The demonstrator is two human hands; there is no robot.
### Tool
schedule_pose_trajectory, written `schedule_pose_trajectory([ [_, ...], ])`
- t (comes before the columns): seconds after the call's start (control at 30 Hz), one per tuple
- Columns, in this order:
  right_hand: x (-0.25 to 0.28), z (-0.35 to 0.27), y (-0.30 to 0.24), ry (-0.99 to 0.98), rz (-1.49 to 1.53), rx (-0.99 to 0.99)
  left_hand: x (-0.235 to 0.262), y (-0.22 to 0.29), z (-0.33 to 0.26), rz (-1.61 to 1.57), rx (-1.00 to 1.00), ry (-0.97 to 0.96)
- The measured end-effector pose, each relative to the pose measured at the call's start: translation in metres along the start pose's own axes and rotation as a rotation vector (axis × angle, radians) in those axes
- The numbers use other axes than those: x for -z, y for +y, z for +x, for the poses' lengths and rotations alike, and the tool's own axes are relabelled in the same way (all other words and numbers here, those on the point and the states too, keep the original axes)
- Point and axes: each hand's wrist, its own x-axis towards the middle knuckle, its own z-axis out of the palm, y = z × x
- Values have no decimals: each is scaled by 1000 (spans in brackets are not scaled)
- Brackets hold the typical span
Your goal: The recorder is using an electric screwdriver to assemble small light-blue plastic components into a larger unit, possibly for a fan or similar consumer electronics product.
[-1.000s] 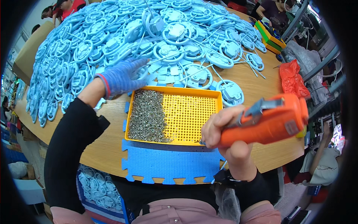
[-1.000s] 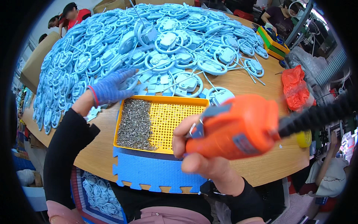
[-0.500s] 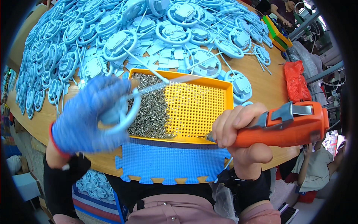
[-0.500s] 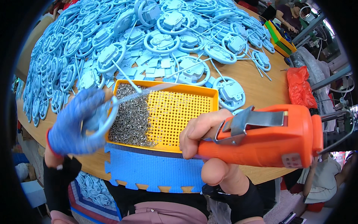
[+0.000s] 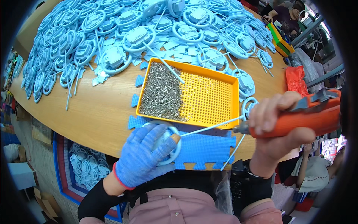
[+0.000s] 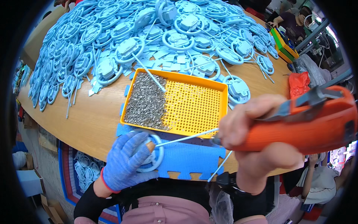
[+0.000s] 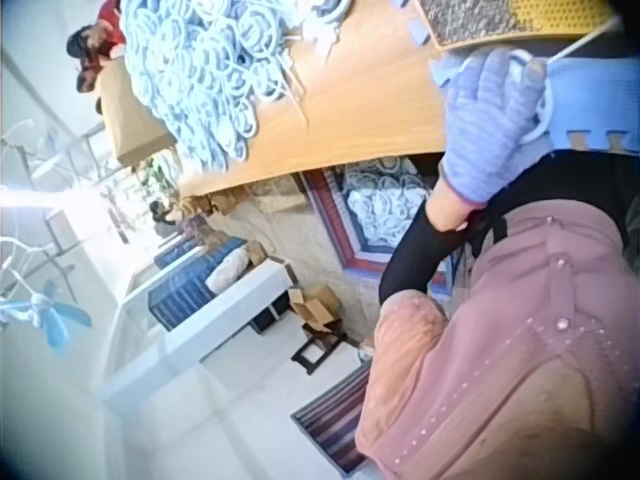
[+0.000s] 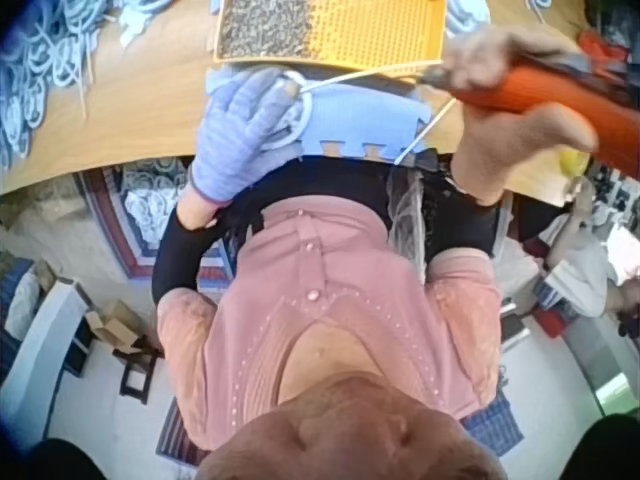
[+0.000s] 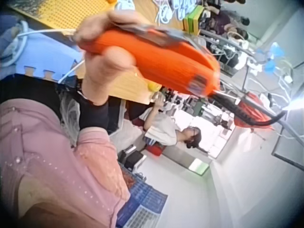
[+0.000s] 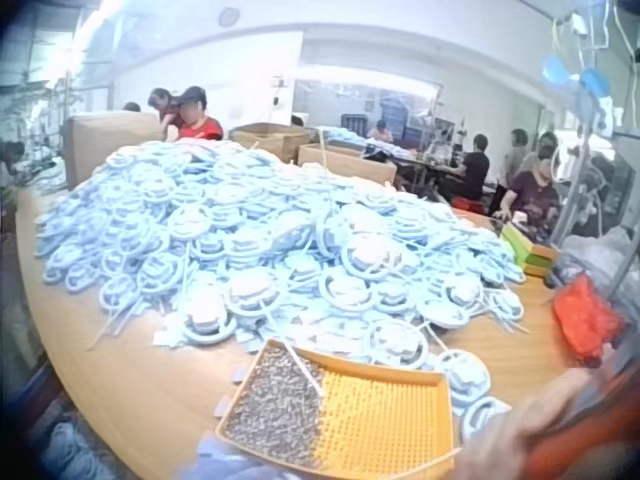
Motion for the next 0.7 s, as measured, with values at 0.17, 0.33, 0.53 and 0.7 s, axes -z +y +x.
schedule_pose_trajectory([
  [0.17, -15, -7, -17, -128, 155, -70, 4, -10, -9, -186, 22, 101],
  [0.33, -74, -26, 9, -141, 157, -76, -6, -21, -32, -235, 192, 231],
  [0.53, -112, -26, 31, -352, 221, -114, -6, -19, -30, -280, 193, 293],
  [0.7, -128, -32, 35, -337, 106, -130, -6, -20, -35, -291, 203, 357],
])
